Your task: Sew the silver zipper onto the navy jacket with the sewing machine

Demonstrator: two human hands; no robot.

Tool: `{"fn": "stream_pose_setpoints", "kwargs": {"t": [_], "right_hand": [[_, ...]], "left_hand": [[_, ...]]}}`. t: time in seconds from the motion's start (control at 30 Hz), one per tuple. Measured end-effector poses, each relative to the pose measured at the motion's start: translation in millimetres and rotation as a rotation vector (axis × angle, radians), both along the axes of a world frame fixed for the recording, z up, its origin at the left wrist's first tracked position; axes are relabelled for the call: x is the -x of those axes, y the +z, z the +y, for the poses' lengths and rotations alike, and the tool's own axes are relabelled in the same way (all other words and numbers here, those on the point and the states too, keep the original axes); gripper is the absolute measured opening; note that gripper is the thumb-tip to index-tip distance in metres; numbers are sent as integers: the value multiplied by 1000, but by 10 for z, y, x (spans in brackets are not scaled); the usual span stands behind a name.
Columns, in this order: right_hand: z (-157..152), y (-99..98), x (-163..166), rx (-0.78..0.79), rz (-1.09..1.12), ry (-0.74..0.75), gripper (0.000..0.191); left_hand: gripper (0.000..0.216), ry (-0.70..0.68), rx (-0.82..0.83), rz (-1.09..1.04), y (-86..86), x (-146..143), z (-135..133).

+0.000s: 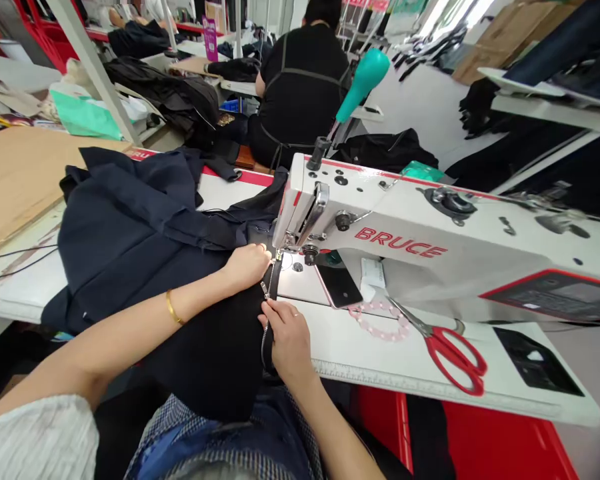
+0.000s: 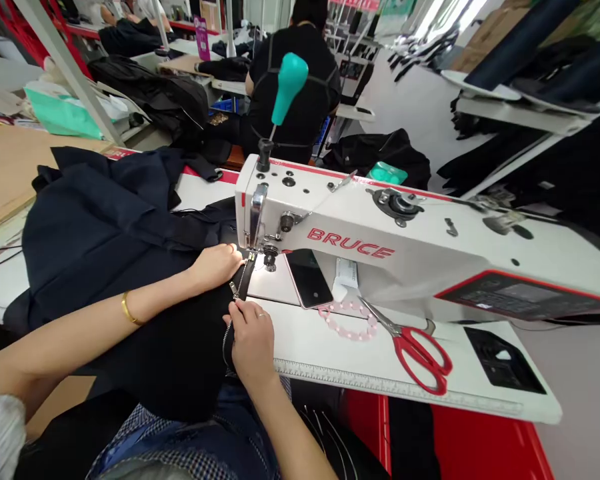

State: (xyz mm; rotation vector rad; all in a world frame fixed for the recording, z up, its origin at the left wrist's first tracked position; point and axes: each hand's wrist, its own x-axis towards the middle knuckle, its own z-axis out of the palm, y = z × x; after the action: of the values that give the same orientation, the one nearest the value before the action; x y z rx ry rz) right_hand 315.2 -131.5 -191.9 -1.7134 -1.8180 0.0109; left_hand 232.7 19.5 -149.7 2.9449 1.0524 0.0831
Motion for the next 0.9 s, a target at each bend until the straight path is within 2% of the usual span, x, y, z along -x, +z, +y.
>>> {"fn": "stream_pose_setpoints", "kwargs": {"t": [0.2,0.3,0.4,0.5,0.57,0.6,0.77,0.9], "right_hand": [[-9,2,-16,29,24,-11,24],[-14,1,-16,27,51,-21,23],[-33,-8,-18,-22,103,-41,22],[-54,-14,-23,-67,154,-47,21],[-60,-13,-28,-72,190,-46,20],[-61,-11,-30,-72,208,-44,20],[-63,-13,-31,-138,254,-79,19],[-73,-18,-27,-140,201,-89,19]], "left_hand": [[35,224,45,18,-63,-254,291],[32,253,65,23,-18,-308,369],[30,169,78,26,78,-190,221],[26,-89,127,16,118,94,-95],[27,-272,134,-34,83,272,-283],[29,-318,119,-63,50,330,-349],[26,-249,15,-106,-108,311,-394],[25,-254,15,-88,-106,263,-373]]}}
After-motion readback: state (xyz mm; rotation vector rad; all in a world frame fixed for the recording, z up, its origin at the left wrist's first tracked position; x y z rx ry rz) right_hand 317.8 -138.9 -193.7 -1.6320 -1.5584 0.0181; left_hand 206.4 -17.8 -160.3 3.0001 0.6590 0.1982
